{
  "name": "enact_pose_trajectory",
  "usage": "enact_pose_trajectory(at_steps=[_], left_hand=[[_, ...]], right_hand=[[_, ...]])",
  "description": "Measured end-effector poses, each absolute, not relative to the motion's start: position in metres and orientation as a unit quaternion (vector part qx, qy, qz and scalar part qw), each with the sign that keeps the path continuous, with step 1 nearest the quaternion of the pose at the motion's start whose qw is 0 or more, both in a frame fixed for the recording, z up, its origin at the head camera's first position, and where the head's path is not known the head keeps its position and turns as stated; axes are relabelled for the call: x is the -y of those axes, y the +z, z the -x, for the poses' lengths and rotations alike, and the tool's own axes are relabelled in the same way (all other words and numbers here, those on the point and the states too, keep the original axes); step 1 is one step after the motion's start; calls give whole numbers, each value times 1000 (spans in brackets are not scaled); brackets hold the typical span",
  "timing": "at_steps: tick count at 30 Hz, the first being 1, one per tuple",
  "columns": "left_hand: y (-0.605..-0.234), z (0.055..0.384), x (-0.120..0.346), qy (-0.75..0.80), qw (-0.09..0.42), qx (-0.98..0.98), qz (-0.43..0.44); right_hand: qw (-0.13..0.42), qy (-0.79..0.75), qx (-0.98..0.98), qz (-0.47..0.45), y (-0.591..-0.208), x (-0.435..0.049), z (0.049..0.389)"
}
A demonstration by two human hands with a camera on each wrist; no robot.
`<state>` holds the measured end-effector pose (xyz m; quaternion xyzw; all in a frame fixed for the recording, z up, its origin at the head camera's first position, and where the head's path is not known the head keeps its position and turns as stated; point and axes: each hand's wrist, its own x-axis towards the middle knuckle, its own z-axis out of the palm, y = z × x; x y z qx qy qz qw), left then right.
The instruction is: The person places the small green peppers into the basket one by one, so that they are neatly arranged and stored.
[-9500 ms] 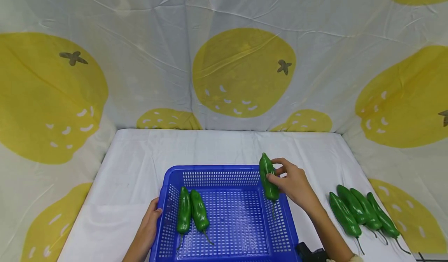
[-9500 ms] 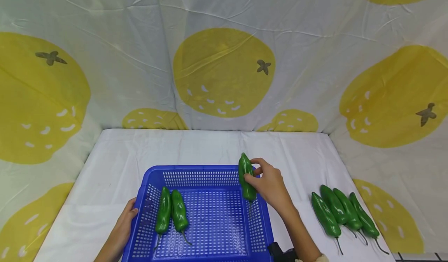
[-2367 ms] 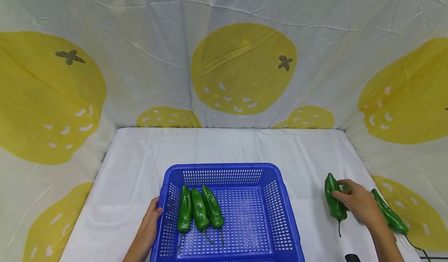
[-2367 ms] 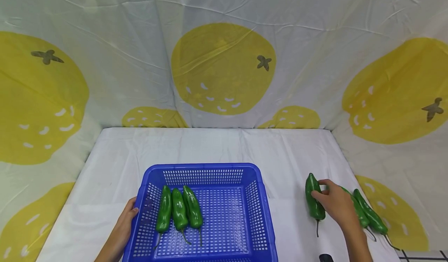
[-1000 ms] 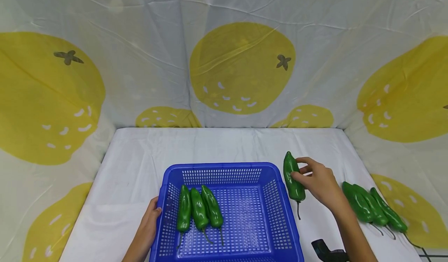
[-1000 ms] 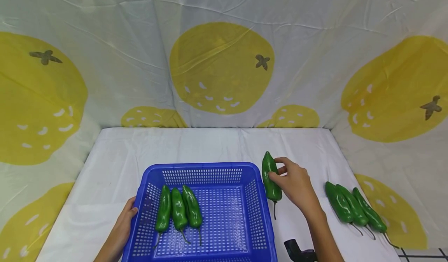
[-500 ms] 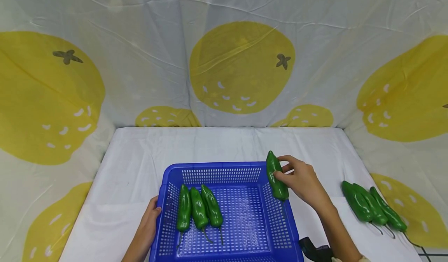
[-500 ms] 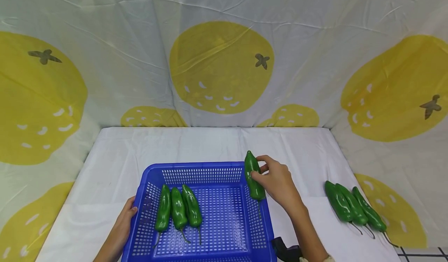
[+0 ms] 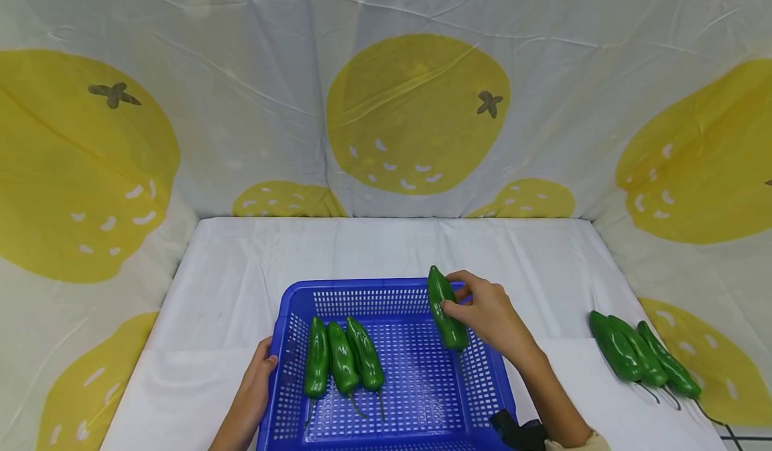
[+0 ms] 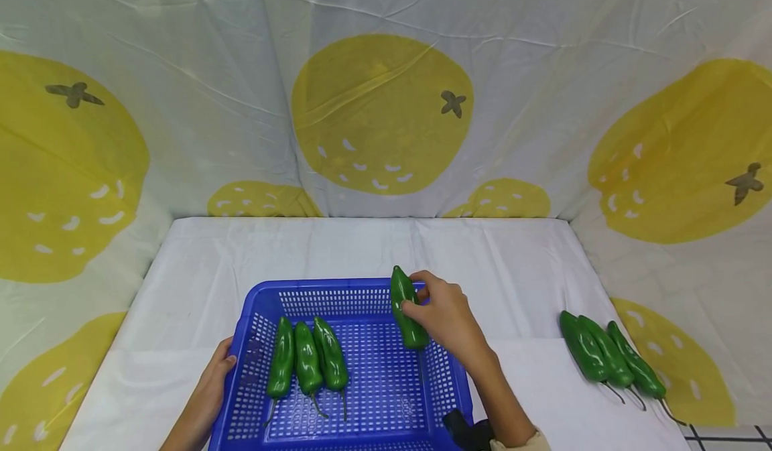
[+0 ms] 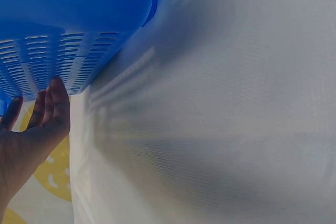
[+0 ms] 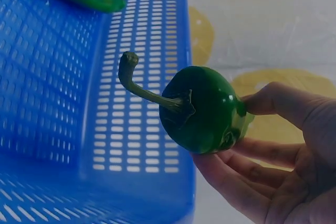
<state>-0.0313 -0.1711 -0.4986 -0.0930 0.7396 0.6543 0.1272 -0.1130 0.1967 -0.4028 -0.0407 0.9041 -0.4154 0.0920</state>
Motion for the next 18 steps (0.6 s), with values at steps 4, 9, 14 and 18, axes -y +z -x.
enact_pose_trajectory(at_steps=[4, 9, 14, 18], left_hand=[[-499, 31, 172, 652, 127, -741, 95], [-499, 31, 171, 655, 128, -740, 89], [-499, 31, 172, 656, 131, -738, 85], [-500, 31, 172, 657, 130, -737, 86]], right_hand=[[100, -425, -899, 43, -407, -187, 113], [107, -432, -894, 45, -412, -178, 112], [115, -422, -898, 51, -418, -168, 110], [126, -421, -896, 59, -423, -162, 110]])
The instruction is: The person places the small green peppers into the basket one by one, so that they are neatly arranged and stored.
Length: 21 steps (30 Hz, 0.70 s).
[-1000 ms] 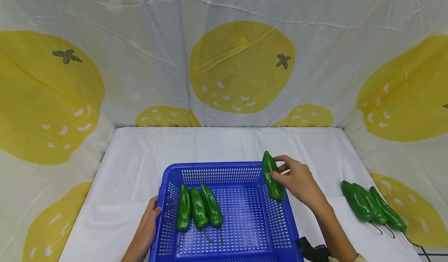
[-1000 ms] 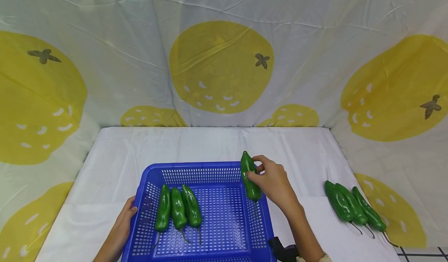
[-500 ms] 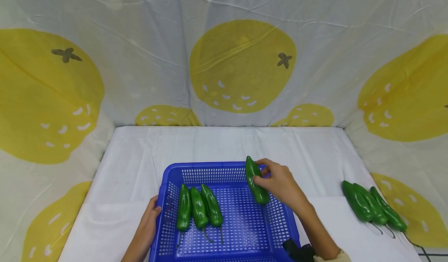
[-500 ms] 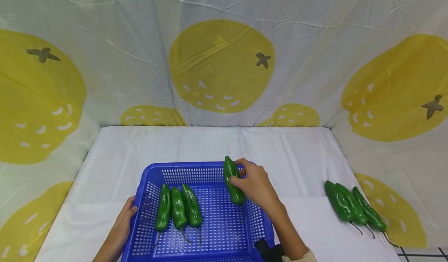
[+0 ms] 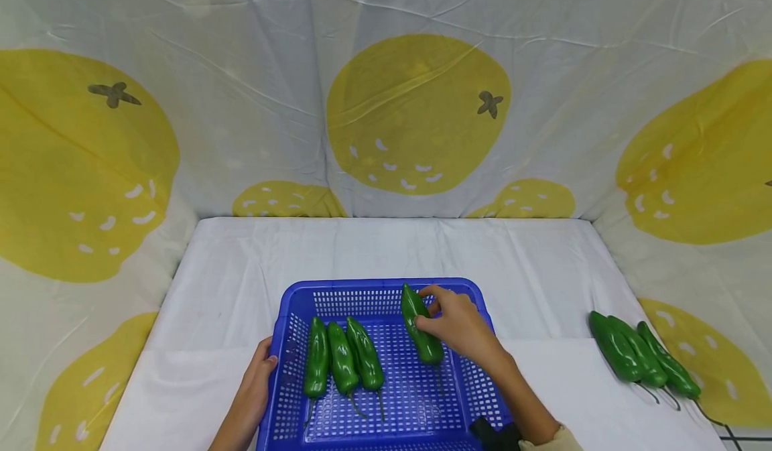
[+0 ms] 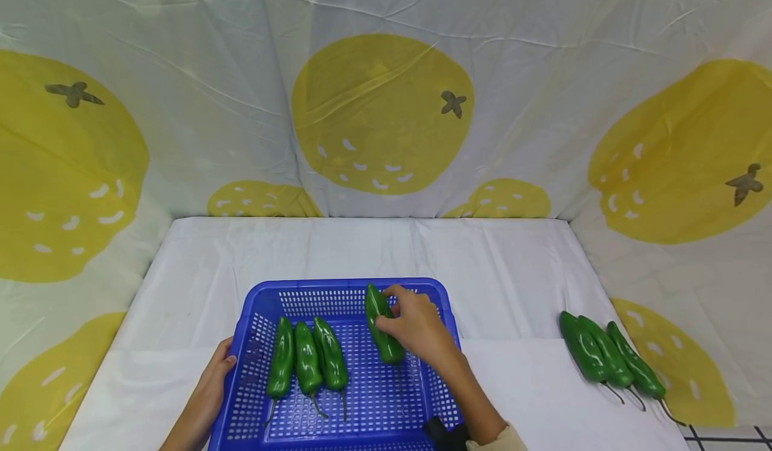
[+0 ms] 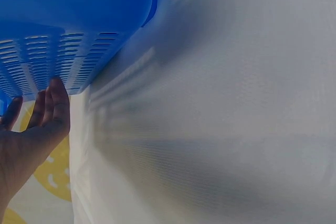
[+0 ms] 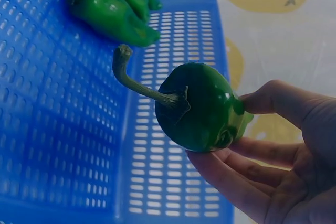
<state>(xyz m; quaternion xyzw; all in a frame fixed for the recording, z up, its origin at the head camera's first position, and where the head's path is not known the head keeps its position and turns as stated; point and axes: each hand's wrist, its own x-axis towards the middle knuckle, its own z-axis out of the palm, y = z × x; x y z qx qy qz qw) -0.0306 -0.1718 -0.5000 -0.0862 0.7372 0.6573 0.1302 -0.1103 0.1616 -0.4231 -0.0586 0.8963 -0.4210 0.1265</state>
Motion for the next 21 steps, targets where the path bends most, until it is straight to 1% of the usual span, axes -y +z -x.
enact_pose_trajectory(at_steps=[10, 16, 21], left_hand=[[-501, 30, 172, 664, 132, -731, 83], [-500, 31, 172, 653, 130, -740, 91], [-500, 31, 172, 653, 130, -741, 91]], right_hand=[[157, -419, -891, 73, -440, -150, 115], [191, -436, -875, 89, -448, -141, 115], [200, -434, -873, 99, -455, -132, 116]])
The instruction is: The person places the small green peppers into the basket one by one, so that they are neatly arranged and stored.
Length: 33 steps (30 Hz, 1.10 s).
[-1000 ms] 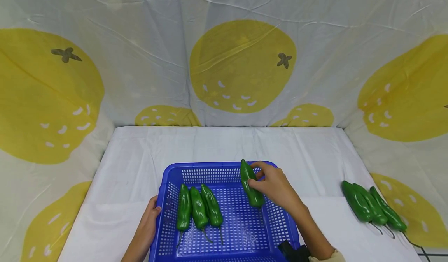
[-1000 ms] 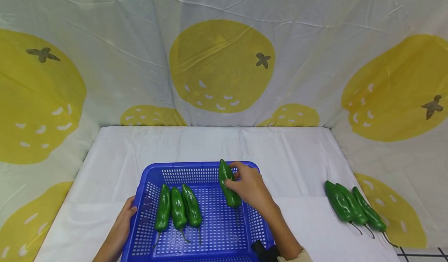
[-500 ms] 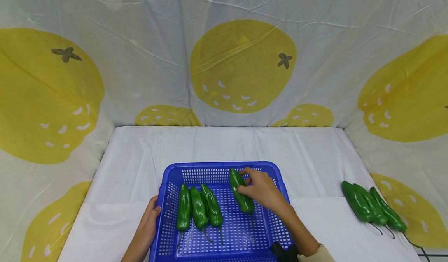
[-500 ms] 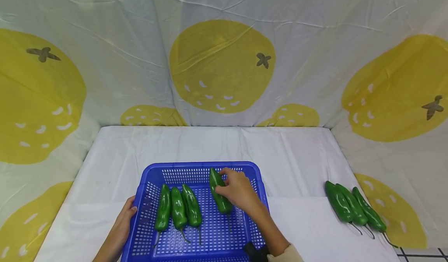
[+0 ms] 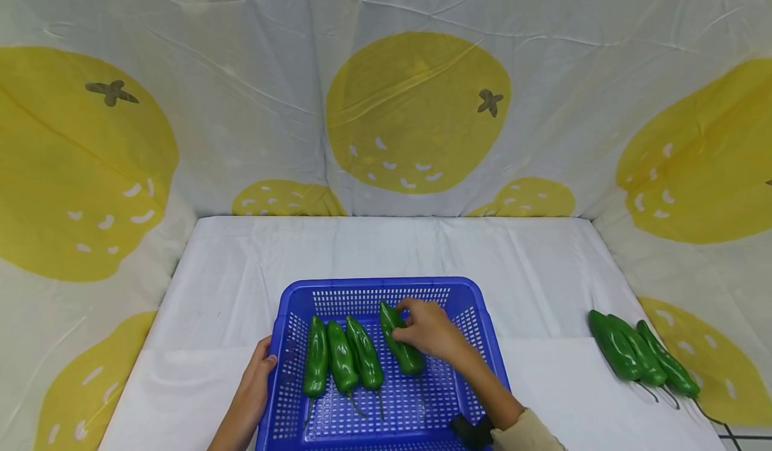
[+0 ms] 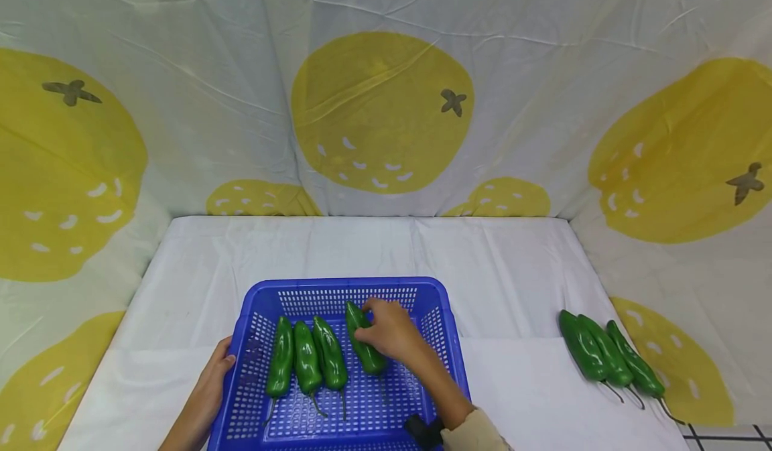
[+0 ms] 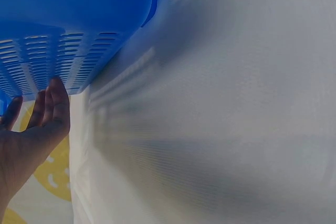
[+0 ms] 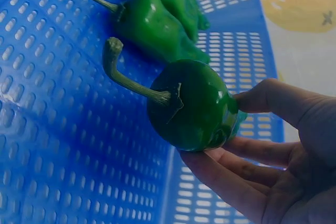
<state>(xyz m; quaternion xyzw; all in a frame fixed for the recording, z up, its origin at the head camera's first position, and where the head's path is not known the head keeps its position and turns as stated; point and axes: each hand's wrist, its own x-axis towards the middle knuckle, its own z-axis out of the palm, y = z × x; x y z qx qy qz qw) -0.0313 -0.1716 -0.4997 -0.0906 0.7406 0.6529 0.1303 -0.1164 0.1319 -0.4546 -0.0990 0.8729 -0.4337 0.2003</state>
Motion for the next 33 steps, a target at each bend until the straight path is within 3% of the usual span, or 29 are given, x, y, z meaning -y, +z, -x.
enact_pose_trajectory(at_steps=[20, 33], left_hand=[[-500, 33, 171, 647, 129, -746, 91], [-500, 33, 171, 646, 134, -745, 98]], right_hand=[[207, -359, -906, 89, -477, -104, 113], [170, -344, -917, 107, -474, -112, 114]])
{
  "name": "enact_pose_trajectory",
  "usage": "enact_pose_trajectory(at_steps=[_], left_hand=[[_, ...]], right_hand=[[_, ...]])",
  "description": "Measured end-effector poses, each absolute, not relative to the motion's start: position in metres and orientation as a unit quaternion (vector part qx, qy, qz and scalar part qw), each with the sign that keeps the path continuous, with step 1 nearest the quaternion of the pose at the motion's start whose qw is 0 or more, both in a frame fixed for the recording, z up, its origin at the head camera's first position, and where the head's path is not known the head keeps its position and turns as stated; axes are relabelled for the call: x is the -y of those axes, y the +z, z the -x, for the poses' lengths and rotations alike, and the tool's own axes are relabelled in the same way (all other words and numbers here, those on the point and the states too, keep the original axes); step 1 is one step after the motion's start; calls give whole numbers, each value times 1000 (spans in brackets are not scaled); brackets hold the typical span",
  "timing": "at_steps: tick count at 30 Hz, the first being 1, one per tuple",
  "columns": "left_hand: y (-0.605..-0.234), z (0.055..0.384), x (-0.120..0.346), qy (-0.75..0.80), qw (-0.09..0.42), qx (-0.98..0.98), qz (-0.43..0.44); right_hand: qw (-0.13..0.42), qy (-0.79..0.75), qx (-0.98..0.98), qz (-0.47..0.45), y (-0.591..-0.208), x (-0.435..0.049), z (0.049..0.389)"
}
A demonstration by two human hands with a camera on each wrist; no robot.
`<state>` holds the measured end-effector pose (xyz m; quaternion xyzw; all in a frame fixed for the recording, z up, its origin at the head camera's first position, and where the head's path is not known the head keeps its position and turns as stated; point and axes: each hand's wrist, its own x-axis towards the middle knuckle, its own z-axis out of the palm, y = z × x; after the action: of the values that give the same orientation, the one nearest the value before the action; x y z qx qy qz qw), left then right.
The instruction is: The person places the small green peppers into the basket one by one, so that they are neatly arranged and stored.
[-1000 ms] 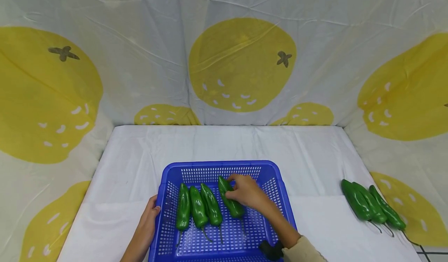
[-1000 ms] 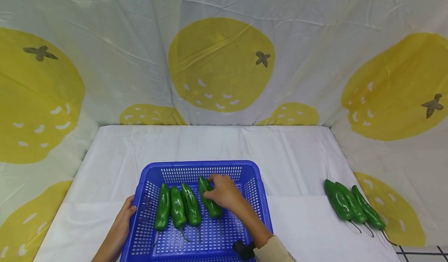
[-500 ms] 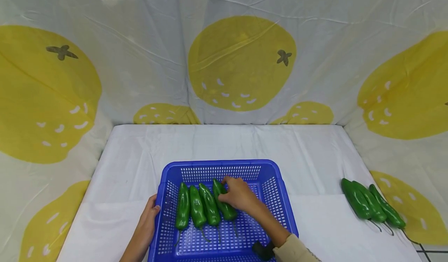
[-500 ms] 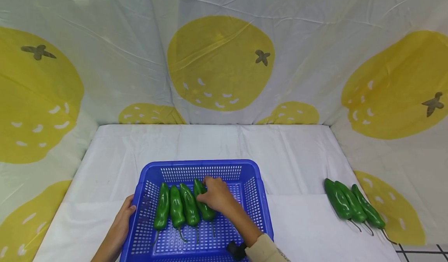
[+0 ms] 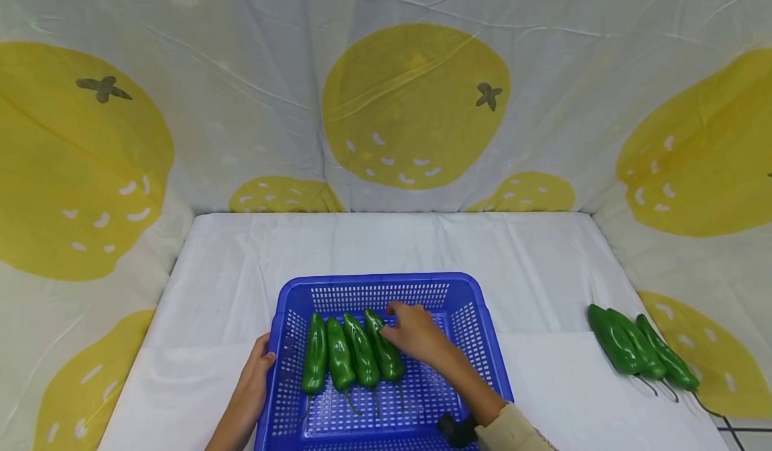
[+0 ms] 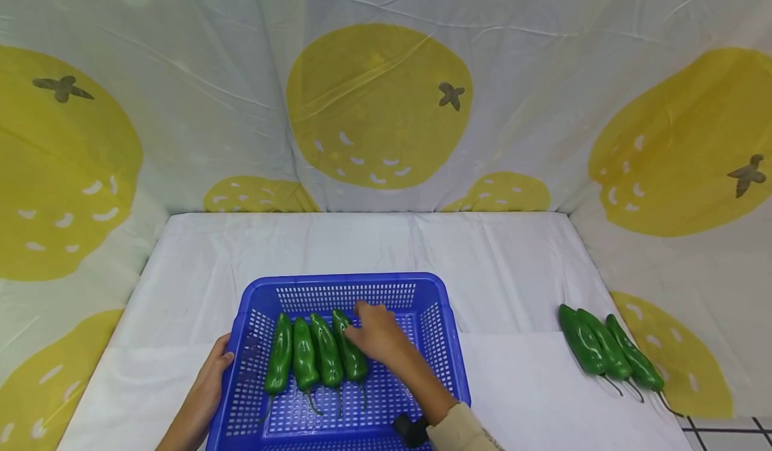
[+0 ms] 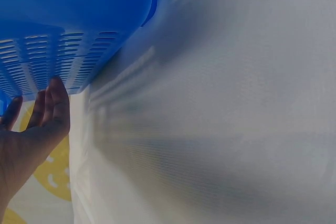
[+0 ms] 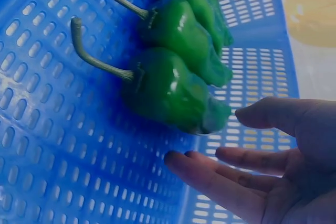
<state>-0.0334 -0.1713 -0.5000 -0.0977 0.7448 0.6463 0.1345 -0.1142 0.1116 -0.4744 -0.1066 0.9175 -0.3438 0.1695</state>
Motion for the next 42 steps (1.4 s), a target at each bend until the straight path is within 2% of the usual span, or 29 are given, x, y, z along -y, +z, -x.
enact_pose_trajectory(at_steps=[11, 19, 23, 32, 42], left_hand=[[-501, 33, 172, 657, 136, -736, 88], [-500, 32, 171, 662, 132, -733, 82], [-500, 32, 171, 662, 130, -734, 80], [-500, 32, 173, 665, 135, -729, 86], [-500, 32, 173, 667, 140, -726, 89]], right_hand=[[137, -399, -903, 82, -442, -139, 117], [127, -462, -877, 41, -423, -187, 116], [105, -477, -872, 32, -418, -215, 114], [43, -438, -898, -20, -420, -278, 101], [29, -337, -936, -100, -437, -370, 83]])
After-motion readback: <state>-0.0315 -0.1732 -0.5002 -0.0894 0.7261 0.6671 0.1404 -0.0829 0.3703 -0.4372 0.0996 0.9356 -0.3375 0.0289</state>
